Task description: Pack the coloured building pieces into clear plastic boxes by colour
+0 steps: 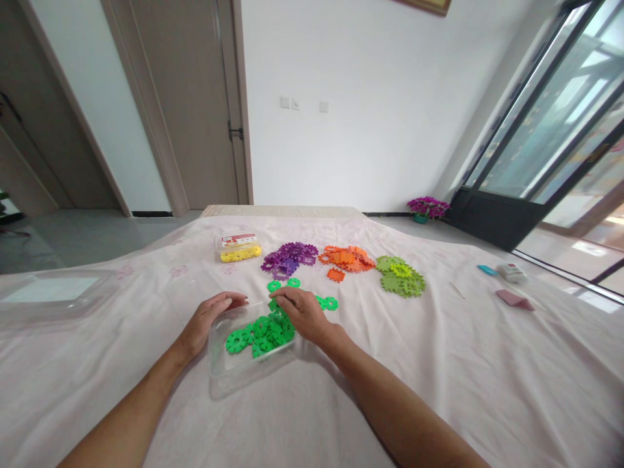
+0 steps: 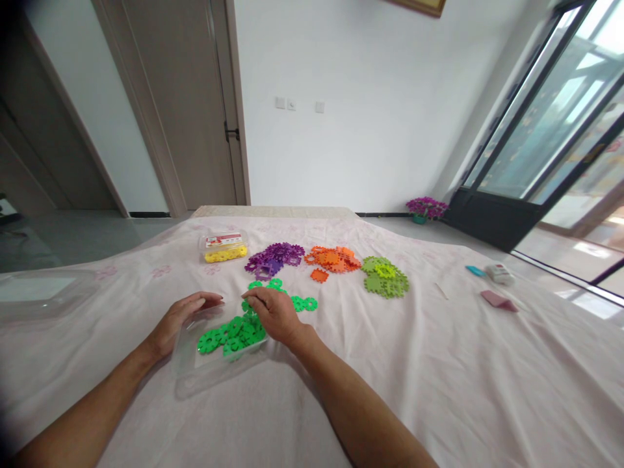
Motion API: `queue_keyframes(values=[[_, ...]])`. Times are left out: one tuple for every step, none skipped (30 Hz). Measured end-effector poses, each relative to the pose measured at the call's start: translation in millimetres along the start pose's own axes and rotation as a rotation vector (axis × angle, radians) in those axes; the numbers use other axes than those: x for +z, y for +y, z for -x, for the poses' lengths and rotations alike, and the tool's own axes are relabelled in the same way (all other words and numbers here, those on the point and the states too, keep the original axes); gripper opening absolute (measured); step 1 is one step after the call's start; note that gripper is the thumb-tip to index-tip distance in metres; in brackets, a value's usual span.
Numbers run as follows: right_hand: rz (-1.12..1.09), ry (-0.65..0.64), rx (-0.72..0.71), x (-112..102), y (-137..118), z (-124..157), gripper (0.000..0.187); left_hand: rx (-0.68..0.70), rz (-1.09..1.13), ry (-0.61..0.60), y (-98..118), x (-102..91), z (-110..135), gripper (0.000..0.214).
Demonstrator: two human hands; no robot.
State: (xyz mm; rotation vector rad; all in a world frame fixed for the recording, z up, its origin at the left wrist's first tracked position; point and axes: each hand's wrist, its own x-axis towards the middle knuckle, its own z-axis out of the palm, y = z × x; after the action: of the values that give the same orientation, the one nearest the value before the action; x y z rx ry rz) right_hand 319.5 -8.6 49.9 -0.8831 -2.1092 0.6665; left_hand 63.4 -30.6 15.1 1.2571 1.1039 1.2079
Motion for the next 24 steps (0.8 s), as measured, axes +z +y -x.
queue_keyframes(values=[[-0.022, -0.018, -0.012, 0, 0, 0, 0.03, 0.003, -0.003, -0.007, 0, -0.3, 0, 0.037], [-0.048, -0.026, -0.022, -1, 1, 0, 0.032, 0.001, -0.003, -0.009, 0, -0.5, 0, 0.037], [-0.07, -0.02, -0.029, -2, 2, 0, 0.034, -0.004, 0.0, -0.01, 0, -0.5, 1, 0.038], [-0.08, 0.007, -0.024, -3, 5, 0, 0.036, -0.012, 0.004, -0.006, 0, -0.3, 1, 0.038], [-0.067, 0.05, -0.007, -5, 8, -1, 0.036, -0.019, 0.009, 0.0, 0, 0.0, 1, 0.038], [-0.026, 0.098, 0.022, -8, 12, -3, 0.035, -0.024, 0.013, 0.008, 1, 0.5, 1, 0.039], [0.042, 0.136, 0.061, -12, 17, -4, 0.033, -0.026, 0.018, 0.015, 2, 1.0, 1, 0.039], [0.129, 0.15, 0.109, -17, 23, -6, 0.031, -0.026, 0.022, 0.021, 2, 1.5, 1, 0.039], [0.231, 0.137, 0.164, -24, 28, -7, 0.029, -0.024, 0.026, 0.024, 3, 1.9, 1, 0.039], [0.331, 0.086, 0.217, -31, 34, -7, 0.028, -0.023, 0.029, 0.027, 3, 2.0, 1, 0.039], [0.42, 0.019, 0.275, -39, 38, -7, 0.029, -0.023, 0.032, 0.025, 3, 1.9, 1, 0.039], [0.492, -0.047, 0.336, -47, 42, -7, 0.035, -0.026, 0.034, 0.02, 2, 1.6, 1, 0.039], [0.546, -0.113, 0.395, -54, 44, -6, 0.044, -0.03, 0.037, 0.013, 2, 1.1, 0, 0.038], [0.583, -0.176, 0.449, -61, 45, -5, 0.054, -0.035, 0.04, 0.004, 1, 0.4, 0, 0.038], [0.606, -0.234, 0.494, -67, 46, -3, 0.063, -0.038, 0.043, -0.004, 0, -0.3, 0, 0.037], [0.623, -0.288, 0.527, -71, 45, -2, 0.069, -0.041, 0.044, -0.011, -1, -1.1, -1, 0.036], [0.639, -0.333, 0.55, -74, 44, -1, 0.07, -0.042, 0.044, -0.015, -1, -1.7, -1, 0.036], [0.659, -0.365, 0.562, -76, 42, -1, 0.069, -0.042, 0.042, -0.018, -2, -2.1, -1, 0.036], [0.684, -0.384, 0.565, -77, 40, -1, 0.066, -0.04, 0.039, -0.018, -2, -2.4, -1, 0.036], [0.71, -0.394, 0.561, -77, 39, -1, 0.062, -0.037, 0.035, -0.017, -2, -2.4, -1, 0.037], [0.735, -0.398, 0.55, -77, 37, -1, 0.059, -0.034, 0.031, -0.014, -2, -2.2, -1, 0.037], [0.755, -0.402, 0.532, -76, 36, -1, 0.056, -0.03, 0.026, -0.01, -1, -1.9, -1, 0.038], [0.768, -0.409, 0.507, -74, 35, -2, 0.053, -0.027, 0.019, -0.003, -1, -1.6, -1, 0.038], [0.779, -0.417, 0.48, -73, 35, -2, 0.049, -0.024, 0.013, 0.004, 0, -1.2, -1, 0.039]])
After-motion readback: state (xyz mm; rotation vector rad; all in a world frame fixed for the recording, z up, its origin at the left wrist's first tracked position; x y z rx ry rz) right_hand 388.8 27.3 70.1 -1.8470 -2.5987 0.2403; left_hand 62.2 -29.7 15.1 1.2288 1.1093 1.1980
